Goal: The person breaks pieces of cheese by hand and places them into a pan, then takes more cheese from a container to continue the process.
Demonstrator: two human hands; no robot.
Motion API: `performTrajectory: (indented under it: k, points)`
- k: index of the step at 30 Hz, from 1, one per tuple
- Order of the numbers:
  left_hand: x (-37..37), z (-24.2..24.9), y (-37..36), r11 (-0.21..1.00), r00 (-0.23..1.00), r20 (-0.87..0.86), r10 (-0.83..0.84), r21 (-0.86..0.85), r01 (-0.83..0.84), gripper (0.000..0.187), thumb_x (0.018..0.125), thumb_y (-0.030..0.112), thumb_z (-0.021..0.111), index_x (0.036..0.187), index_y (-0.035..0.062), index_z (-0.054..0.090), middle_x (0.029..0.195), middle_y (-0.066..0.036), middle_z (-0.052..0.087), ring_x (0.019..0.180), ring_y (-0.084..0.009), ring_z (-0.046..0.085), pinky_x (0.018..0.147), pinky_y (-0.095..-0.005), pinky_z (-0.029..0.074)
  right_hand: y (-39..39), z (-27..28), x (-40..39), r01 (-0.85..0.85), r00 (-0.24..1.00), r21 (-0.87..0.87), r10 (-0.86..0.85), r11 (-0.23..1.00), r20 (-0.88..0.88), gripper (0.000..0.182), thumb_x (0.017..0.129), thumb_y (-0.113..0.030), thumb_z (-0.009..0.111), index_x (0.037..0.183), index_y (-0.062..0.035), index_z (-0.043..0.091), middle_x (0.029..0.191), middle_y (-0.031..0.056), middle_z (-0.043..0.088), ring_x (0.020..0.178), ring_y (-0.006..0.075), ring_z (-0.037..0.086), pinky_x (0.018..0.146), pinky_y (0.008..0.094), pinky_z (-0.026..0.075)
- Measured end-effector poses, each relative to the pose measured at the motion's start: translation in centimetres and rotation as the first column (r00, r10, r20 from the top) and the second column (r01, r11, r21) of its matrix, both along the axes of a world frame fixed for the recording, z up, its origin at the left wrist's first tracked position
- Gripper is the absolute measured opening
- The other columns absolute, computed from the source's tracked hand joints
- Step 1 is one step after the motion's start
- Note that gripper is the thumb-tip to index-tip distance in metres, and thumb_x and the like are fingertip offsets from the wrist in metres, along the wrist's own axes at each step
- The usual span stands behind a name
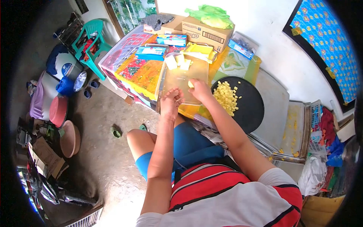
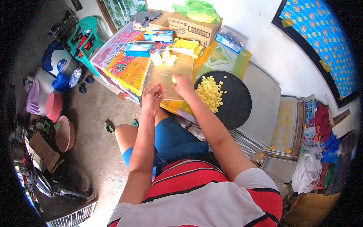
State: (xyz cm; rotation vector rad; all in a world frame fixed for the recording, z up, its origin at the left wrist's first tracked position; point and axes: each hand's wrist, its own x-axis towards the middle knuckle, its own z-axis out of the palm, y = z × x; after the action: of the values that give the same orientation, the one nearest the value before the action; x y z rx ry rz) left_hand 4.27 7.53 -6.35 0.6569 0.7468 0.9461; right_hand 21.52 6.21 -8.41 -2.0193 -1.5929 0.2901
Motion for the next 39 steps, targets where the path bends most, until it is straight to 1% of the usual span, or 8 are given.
performTrajectory:
  k: [3,5,8,10,11,23,26,39]
  points:
    - [-0.5,0.2,-0.7,1.0,1.0,0.021,-0.017,-0.008,0.017,0.023,0.088,0.011,0.056,0.109,0.0005,0.058,0.091,-0.009,0.064,0.079,-0.0185,0.063,0.068,-0.0318,0.054,0.7,0.1,0.6,0.061,0.995,-0.025,-0.063,0.998,-0.083,0.045,0.077,-0.017,0.067,0.12,-0.0092,0.057,0.11,0.0166,0.062,0.099,0.0299,0.061,0.082,0.0402,0.05]
    - [-0.7,-0.2,-0.9,1.0,0.999,0.022,-0.027,0.01,0.027,0.024,0.088,0.011,0.056,0.11,0.0003,0.058,0.091,-0.01,0.064,0.079,-0.0182,0.063,0.067,-0.0306,0.054,1.2,-1.7,1.9,0.043,0.921,0.011,-0.035,0.999,-0.387,0.047,0.077,-0.017,0.068,0.121,-0.0058,0.056,0.106,0.0187,0.063,0.095,0.025,0.063,0.078,0.0363,0.052]
    - [-0.7,-0.9,-0.8,0.998,1.0,-0.006,-0.016,0.063,0.017,0.028,0.088,0.013,0.06,0.112,0.0002,0.057,0.094,-0.01,0.063,0.08,-0.0169,0.062,0.067,-0.0281,0.053,0.1,-1.0,2.2,-0.008,0.579,0.055,0.049,0.998,-0.814,0.047,0.081,-0.013,0.067,0.125,-0.002,0.053,0.104,0.0167,0.062,0.093,0.0163,0.062,0.073,0.03,0.053]
    - [-0.3,-1.0,-1.0,0.993,0.998,-0.064,0.028,0.115,-0.021,0.03,0.088,0.015,0.062,0.113,0.0001,0.056,0.096,-0.009,0.063,0.081,-0.0162,0.062,0.067,-0.028,0.053,-1.5,1.1,0.9,-0.014,0.262,0.1,0.1,0.995,-0.96,0.045,0.083,-0.011,0.065,0.126,-0.0029,0.052,0.106,0.0137,0.061,0.094,0.0163,0.061,0.075,0.03,0.053]
    - [-0.1,-1.0,-1.1,0.99,0.996,-0.083,0.045,0.136,-0.033,0.037,0.088,0.02,0.064,0.117,-0.0001,0.055,0.097,-0.008,0.063,0.081,-0.0151,0.061,0.068,-0.0271,0.052,-2.2,2.4,0.3,-0.047,0.223,0.089,0.098,0.995,-0.97,0.044,0.086,-0.006,0.06,0.129,-0.0062,0.051,0.108,0.0103,0.06,0.095,0.0164,0.061,0.078,0.0299,0.053]
    - [0.0,2.0,-1.5,0.972,0.994,0.069,-0.083,0.225,0.066,0.032,0.09,0.021,0.063,0.113,-0.0014,0.06,0.099,-0.007,0.066,0.084,-0.0129,0.064,0.067,-0.0237,0.052,-4.7,8.1,-2.7,-0.189,0.194,0.255,0.291,0.948,-0.937,0.04,0.087,-0.004,0.059,0.126,-0.0049,0.054,0.112,0.0075,0.062,0.096,0.0131,0.06,0.083,0.0272,0.05]
    - [0.0,2.4,-1.6,0.967,0.993,0.09,-0.082,0.247,0.057,0.025,0.092,0.015,0.058,0.111,-0.0023,0.059,0.098,-0.009,0.066,0.082,-0.0166,0.066,0.068,-0.0263,0.056,-4.6,8.1,-2.6,-0.214,0.302,0.298,0.353,0.93,-0.886,0.039,0.086,-0.004,0.061,0.125,-0.003,0.054,0.111,0.0076,0.062,0.096,0.0125,0.06,0.084,0.0271,0.049]
    - [0.4,3.5,-1.7,0.971,0.981,0.168,-0.102,0.232,0.061,0.024,0.09,0.015,0.062,0.108,-0.0014,0.062,0.097,-0.008,0.067,0.082,-0.0139,0.065,0.067,-0.0249,0.055,-4.9,8.3,-2.6,-0.118,0.218,0.288,0.308,0.95,-0.926,0.037,0.086,-0.005,0.063,0.123,-0.003,0.057,0.109,0.0064,0.063,0.091,0.0099,0.059,0.078,0.0237,0.05]
